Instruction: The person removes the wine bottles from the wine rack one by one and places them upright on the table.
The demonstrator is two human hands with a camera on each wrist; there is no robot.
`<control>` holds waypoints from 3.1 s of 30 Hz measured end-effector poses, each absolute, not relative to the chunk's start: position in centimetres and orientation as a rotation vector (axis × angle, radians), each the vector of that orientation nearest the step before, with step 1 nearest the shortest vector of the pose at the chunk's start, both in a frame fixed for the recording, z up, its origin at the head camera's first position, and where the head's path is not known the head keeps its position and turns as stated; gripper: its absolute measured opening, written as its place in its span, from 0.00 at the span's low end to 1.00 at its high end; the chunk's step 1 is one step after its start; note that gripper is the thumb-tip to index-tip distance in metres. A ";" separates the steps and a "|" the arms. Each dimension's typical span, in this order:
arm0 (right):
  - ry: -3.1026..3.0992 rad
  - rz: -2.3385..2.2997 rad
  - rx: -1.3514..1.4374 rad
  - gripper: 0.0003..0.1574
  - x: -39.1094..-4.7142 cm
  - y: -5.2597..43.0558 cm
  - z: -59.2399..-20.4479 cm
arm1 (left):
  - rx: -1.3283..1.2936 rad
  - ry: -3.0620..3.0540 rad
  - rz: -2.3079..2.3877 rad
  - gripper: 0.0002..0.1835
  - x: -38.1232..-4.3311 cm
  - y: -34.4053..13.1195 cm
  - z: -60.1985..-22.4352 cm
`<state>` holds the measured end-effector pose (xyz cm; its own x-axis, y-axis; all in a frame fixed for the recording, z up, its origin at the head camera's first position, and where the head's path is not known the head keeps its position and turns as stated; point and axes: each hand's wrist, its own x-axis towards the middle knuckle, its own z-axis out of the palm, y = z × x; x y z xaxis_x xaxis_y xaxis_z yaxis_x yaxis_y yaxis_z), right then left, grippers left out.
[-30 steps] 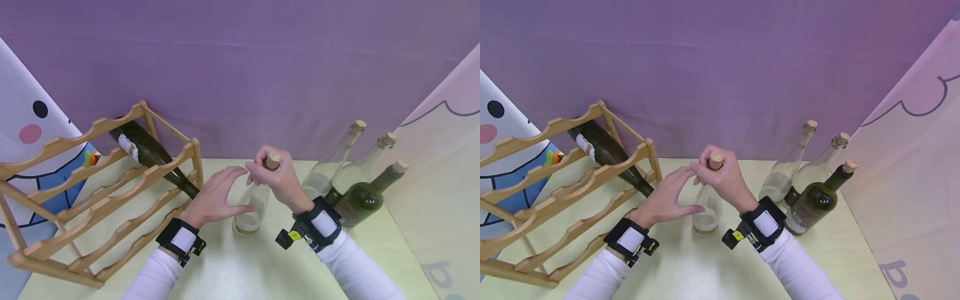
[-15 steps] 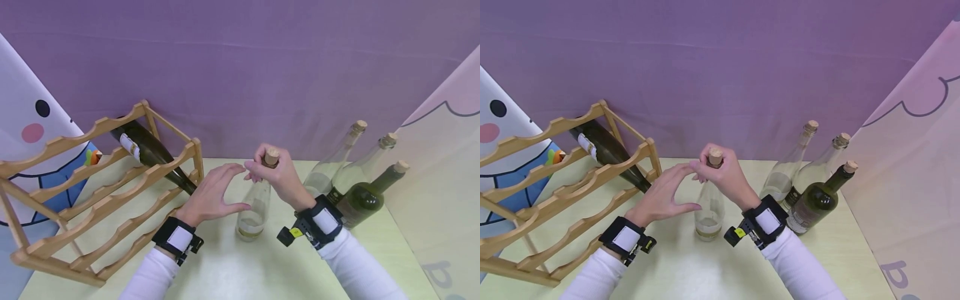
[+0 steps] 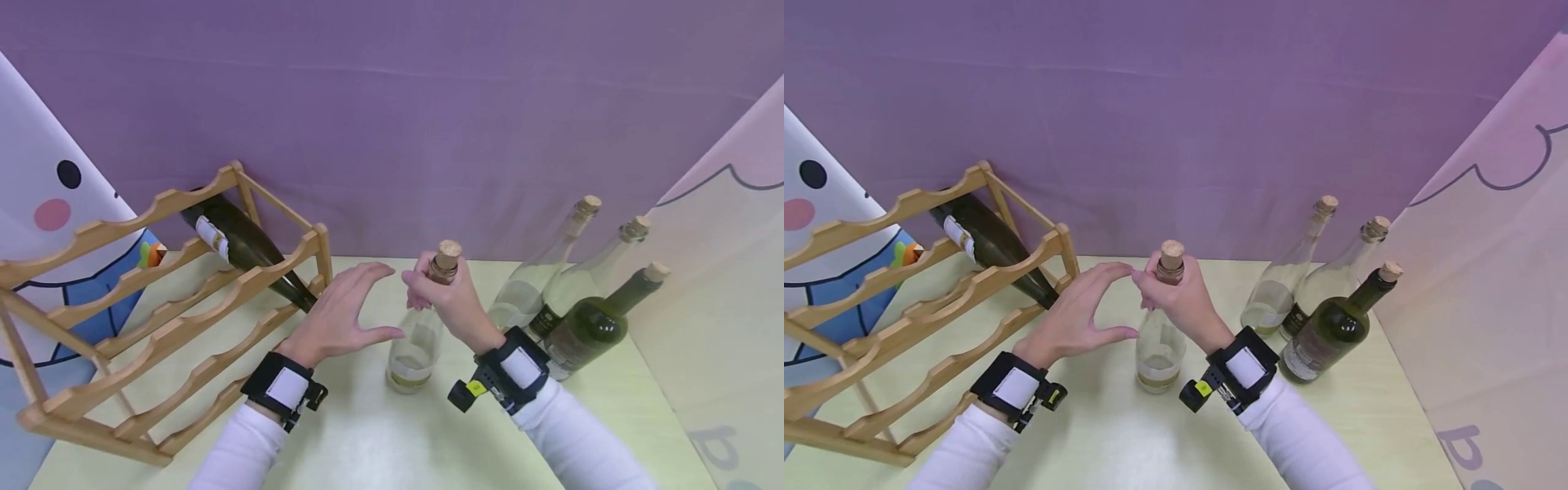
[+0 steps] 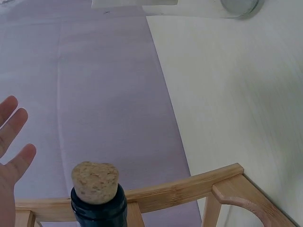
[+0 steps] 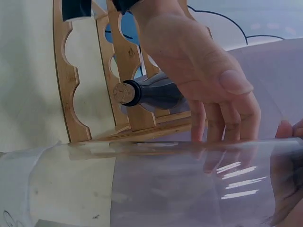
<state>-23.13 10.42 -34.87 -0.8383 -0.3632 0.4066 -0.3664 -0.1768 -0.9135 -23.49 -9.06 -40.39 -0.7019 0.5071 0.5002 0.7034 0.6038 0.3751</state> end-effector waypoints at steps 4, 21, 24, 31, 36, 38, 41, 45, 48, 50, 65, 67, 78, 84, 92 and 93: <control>-2.004 2.235 0.880 0.16 -23.0 10.7 -34.7 | -0.973 -2.499 -0.803 0.46 -23.4 -9.1 -40.3; -1.959 2.171 0.791 0.20 -23.1 16.1 -34.8 | -0.956 -2.521 -0.810 0.45 -23.3 -9.3 -40.2; -1.958 2.171 0.780 0.20 -23.3 16.8 -34.9 | -0.953 -2.520 -0.804 0.45 -23.2 -9.4 -40.2; -1.935 2.159 0.804 0.19 -23.4 18.6 -35.0 | -0.950 -2.506 -0.809 0.45 -23.2 -9.6 -40.3; -1.912 2.180 0.772 0.21 -23.6 20.0 -35.0 | -0.943 -2.506 -0.806 0.45 -23.1 -9.6 -40.3; -1.892 2.188 0.756 0.22 -23.7 20.5 -35.0 | -0.942 -2.511 -0.804 0.45 -23.1 -9.6 -40.2; -1.876 2.186 0.717 0.23 -23.9 21.2 -35.0 | -0.943 -2.518 -0.801 0.45 -23.1 -9.6 -40.2; -1.887 2.136 0.673 0.23 -24.0 22.2 -35.0 | -0.938 -2.529 -0.797 0.45 -23.2 -9.7 -40.3; -1.893 2.116 0.659 0.23 -24.1 22.9 -35.0 | -0.931 -2.535 -0.793 0.45 -23.1 -9.7 -40.3; -1.883 2.128 0.659 0.23 -24.2 23.3 -35.1 | -0.929 -2.536 -0.792 0.45 -23.1 -9.7 -40.3; -1.795 2.145 0.542 0.24 -24.6 25.2 -35.1 | -0.919 -2.543 -0.822 0.45 -23.2 -10.1 -40.0; -1.792 2.145 0.536 0.23 -24.7 25.5 -35.2 | -0.919 -2.548 -0.829 0.45 -23.2 -10.2 -39.9; -1.720 2.162 0.527 0.23 -24.9 26.6 -35.2 | -0.909 -2.557 -0.834 0.45 -23.1 -10.3 -39.8; -1.702 2.153 0.530 0.22 -24.9 26.8 -35.3 | -0.909 -2.539 -0.824 0.45 -23.1 -10.5 -39.8; -1.701 2.153 0.550 0.21 -25.1 26.7 -35.6 | -0.882 -2.545 -0.832 0.45 -22.9 -11.0 -40.0; -1.701 2.155 0.551 0.21 -25.2 26.8 -35.6 | -0.876 -2.552 -0.839 0.45 -22.9 -11.1 -39.9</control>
<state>-25.15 26.76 -35.61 -0.8669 0.0259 0.4978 -0.4902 -0.2253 -0.8420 -22.93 -11.09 -39.91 -0.7631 0.4537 0.4602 0.6382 0.6409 0.4265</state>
